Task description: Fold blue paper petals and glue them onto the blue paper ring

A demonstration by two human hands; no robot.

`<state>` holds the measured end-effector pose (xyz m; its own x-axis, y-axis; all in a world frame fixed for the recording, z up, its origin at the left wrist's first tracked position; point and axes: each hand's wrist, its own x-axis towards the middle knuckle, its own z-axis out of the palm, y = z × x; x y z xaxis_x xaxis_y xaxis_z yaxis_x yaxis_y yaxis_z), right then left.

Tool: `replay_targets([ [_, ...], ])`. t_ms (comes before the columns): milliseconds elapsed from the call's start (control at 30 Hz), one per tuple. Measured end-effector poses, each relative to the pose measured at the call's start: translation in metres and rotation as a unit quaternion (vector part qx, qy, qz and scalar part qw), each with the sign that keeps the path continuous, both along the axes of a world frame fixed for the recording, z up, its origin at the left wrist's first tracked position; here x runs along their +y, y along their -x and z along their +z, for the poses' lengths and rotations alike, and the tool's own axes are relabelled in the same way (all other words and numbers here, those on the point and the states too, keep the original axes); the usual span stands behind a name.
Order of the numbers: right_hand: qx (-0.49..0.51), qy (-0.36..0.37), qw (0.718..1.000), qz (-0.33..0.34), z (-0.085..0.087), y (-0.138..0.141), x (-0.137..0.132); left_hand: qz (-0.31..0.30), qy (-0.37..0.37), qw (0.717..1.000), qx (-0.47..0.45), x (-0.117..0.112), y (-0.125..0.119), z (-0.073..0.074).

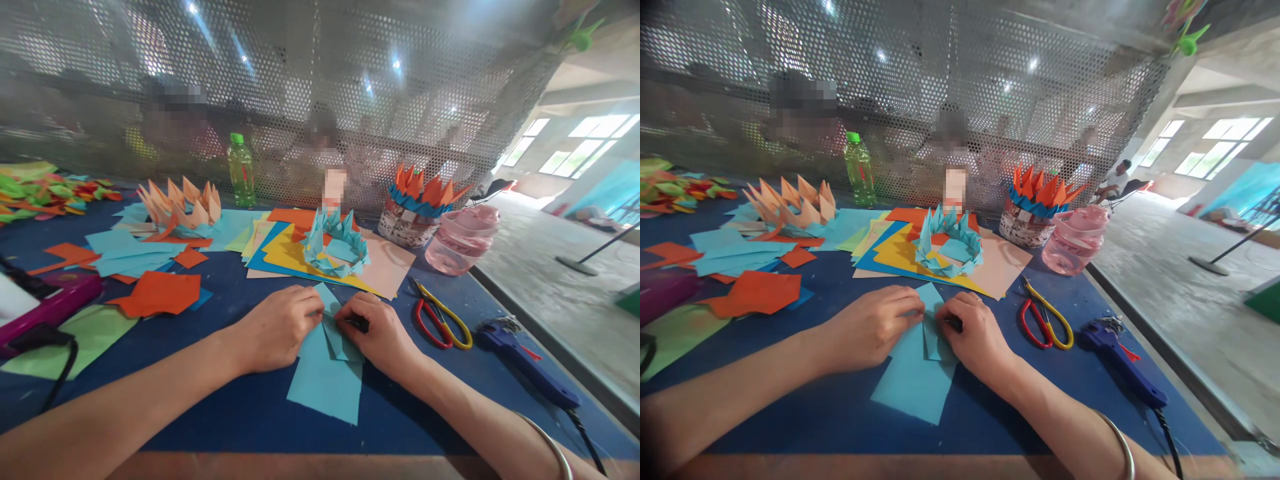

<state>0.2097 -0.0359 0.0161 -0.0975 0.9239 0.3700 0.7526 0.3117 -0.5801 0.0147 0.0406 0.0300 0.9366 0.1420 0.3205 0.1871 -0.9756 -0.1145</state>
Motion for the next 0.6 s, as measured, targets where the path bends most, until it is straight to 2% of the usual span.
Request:
replay_targets([
  [333, -0.083, -0.068, 0.992, 0.069, -0.0016, -0.0021, -0.0035, 0.003, 0.042, 0.999, -0.011, 0.0011, 0.0018, 0.0021],
  [600, -0.202, -0.106, 0.967, 0.109, -0.0033, -0.0031, -0.0063, 0.006, 0.057, 0.998, -0.003, 0.0000, 0.0022, 0.0026],
])
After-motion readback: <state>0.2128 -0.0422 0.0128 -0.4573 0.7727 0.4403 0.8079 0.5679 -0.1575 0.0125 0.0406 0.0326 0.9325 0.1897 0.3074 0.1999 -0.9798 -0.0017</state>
